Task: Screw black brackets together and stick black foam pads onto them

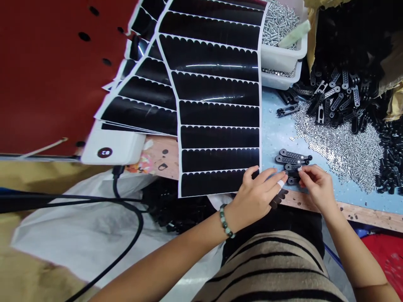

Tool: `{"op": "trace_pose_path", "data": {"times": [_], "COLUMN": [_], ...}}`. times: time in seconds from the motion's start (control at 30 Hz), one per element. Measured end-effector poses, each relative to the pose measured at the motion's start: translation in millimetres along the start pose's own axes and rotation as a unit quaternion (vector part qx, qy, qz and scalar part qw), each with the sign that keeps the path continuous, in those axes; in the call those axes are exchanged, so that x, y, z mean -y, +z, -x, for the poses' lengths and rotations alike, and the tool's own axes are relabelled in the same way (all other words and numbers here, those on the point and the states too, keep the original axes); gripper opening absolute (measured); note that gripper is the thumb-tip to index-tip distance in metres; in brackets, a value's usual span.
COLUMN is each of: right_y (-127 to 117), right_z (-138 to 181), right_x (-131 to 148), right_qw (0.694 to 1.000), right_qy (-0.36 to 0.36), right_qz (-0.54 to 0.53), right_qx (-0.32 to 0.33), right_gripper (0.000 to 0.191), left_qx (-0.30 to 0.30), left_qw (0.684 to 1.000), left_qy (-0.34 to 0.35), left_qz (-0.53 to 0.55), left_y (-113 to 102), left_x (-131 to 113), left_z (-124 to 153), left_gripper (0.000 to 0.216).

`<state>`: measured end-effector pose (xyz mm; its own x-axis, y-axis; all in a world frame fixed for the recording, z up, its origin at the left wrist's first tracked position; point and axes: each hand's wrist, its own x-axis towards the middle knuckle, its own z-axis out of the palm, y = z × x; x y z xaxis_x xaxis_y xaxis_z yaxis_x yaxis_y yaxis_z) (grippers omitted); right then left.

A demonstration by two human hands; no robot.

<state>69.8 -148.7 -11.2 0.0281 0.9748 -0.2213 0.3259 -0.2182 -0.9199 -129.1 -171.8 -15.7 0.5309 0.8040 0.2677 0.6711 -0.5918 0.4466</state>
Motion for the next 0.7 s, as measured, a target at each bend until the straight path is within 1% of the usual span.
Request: {"op": "trace_pose_path", "data": {"times": [0.23, 0.3, 0.4, 0.47, 0.53, 0.57, 0.63, 0.67, 0.7], "right_y": [-4, -4, -3, -3, -3, -4, -5, -5, -5], "right_z": [-1, -2, -3, -4, -3, -3, -1, 1, 3], "right_x": [3, 4, 4, 4, 6, 8, 13, 16, 19], "right_qw": [0.999, 0.999, 0.994, 0.980, 0.960, 0.949, 0.929, 0.923, 0.920], "right_qy": [0.031, 0.021, -0.032, -0.076, -0.100, -0.107, -0.134, -0.164, -0.203], "right_qz": [0.003, 0.020, 0.101, 0.182, 0.261, 0.297, 0.344, 0.346, 0.334], "right_qx": [0.031, 0.033, 0.038, 0.024, 0.003, -0.009, -0.032, -0.035, -0.021], "right_gripper": [0.022, 0.023, 0.021, 0.017, 0.014, 0.015, 0.023, 0.027, 0.030], "left_qx": [0.007, 0.006, 0.010, 0.020, 0.028, 0.030, 0.032, 0.034, 0.039], "left_qw": [1.000, 1.000, 1.000, 1.000, 0.999, 0.999, 0.999, 0.998, 0.997], "left_qy": [0.010, 0.011, 0.004, -0.004, -0.009, -0.011, -0.015, -0.018, -0.021], "left_qz": [-0.002, 0.000, 0.009, 0.015, 0.020, 0.023, 0.037, 0.048, 0.062], "left_y": [-3, -3, -2, -3, -4, -5, -8, -10, -11], "left_x": [2, 3, 1, 0, -1, -1, -1, -1, 0], "left_z": [0, 0, -1, -3, -6, -7, -10, -12, -13], "left_gripper": [0.051, 0.050, 0.050, 0.050, 0.048, 0.047, 0.042, 0.039, 0.036]}}
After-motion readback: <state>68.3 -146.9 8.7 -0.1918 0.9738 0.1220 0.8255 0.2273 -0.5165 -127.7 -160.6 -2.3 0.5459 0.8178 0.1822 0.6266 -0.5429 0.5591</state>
